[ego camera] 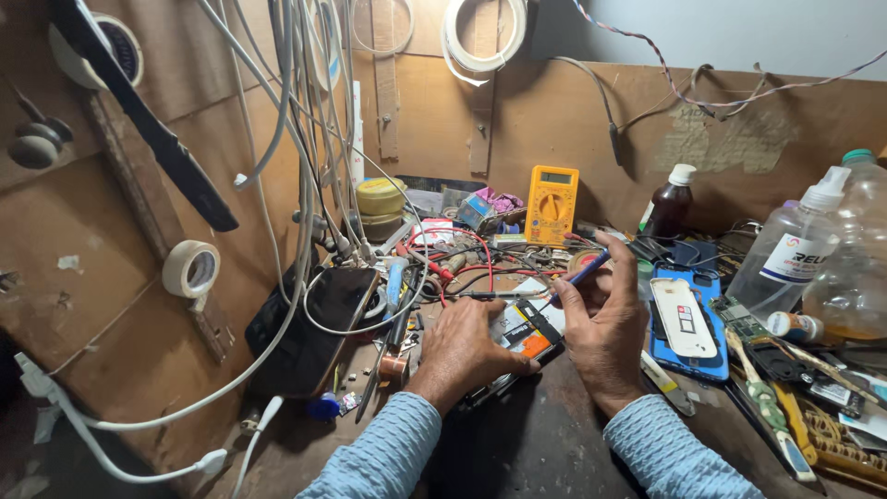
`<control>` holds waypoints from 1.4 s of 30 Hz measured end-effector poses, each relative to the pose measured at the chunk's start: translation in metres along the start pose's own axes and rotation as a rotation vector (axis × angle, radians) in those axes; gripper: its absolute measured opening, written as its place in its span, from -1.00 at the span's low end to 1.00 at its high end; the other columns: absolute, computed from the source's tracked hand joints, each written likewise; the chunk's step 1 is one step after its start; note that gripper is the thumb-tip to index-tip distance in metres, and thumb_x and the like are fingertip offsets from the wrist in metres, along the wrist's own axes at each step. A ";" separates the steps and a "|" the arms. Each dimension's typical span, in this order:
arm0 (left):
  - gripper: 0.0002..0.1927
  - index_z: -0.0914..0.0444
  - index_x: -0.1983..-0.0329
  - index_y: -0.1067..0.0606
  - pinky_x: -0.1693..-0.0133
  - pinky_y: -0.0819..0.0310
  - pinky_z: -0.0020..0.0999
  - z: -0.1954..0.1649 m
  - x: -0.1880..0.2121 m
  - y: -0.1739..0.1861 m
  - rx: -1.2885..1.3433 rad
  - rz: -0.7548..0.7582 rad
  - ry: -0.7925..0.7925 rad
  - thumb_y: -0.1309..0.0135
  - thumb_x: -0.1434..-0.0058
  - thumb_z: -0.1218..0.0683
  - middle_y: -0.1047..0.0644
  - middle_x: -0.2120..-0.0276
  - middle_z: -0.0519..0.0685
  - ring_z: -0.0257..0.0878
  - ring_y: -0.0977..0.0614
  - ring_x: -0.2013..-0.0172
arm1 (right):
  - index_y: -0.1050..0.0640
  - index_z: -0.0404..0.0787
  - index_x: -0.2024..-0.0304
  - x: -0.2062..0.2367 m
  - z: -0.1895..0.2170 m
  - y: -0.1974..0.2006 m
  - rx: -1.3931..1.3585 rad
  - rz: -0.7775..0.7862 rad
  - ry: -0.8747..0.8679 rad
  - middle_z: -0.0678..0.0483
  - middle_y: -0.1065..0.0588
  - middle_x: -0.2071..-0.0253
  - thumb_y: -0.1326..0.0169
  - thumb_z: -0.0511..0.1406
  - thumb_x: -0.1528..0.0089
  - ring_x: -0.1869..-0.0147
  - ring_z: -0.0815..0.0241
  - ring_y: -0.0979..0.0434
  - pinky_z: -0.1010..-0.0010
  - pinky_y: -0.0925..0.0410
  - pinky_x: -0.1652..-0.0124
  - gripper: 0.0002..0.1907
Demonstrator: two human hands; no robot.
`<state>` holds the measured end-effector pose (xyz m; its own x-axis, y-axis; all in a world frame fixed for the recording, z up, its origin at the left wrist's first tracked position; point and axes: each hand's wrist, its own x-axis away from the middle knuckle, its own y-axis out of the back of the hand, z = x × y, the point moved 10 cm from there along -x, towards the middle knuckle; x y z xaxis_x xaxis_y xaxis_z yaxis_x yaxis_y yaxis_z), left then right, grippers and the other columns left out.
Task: The person uses a small blue-handled tool to carefully pry and separate components on a disassembled mobile phone battery pack. They repeatedly lift and adjust the battery and internal parts on a cluttered workbench while keeping the device steady with the other hand.
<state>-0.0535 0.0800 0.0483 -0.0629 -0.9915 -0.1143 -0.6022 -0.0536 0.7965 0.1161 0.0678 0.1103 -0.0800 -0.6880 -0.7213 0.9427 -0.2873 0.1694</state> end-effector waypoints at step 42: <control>0.06 0.22 -0.22 -0.50 -0.13 -0.41 -0.16 0.006 -0.003 -0.005 -0.004 -0.015 -0.004 -0.48 0.38 -0.31 -0.55 -0.01 0.15 -0.05 -0.55 -0.11 | -0.48 -0.11 -0.33 -0.014 -0.011 -0.002 0.130 0.012 -0.080 0.07 -0.47 0.34 -0.28 -0.47 -0.20 0.28 0.31 -0.48 0.43 -0.45 0.24 -0.36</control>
<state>-0.0545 0.0836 0.0410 -0.0571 -0.9901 -0.1283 -0.5998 -0.0688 0.7972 0.1188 0.0851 0.1126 -0.0989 -0.7413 -0.6638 0.8942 -0.3589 0.2676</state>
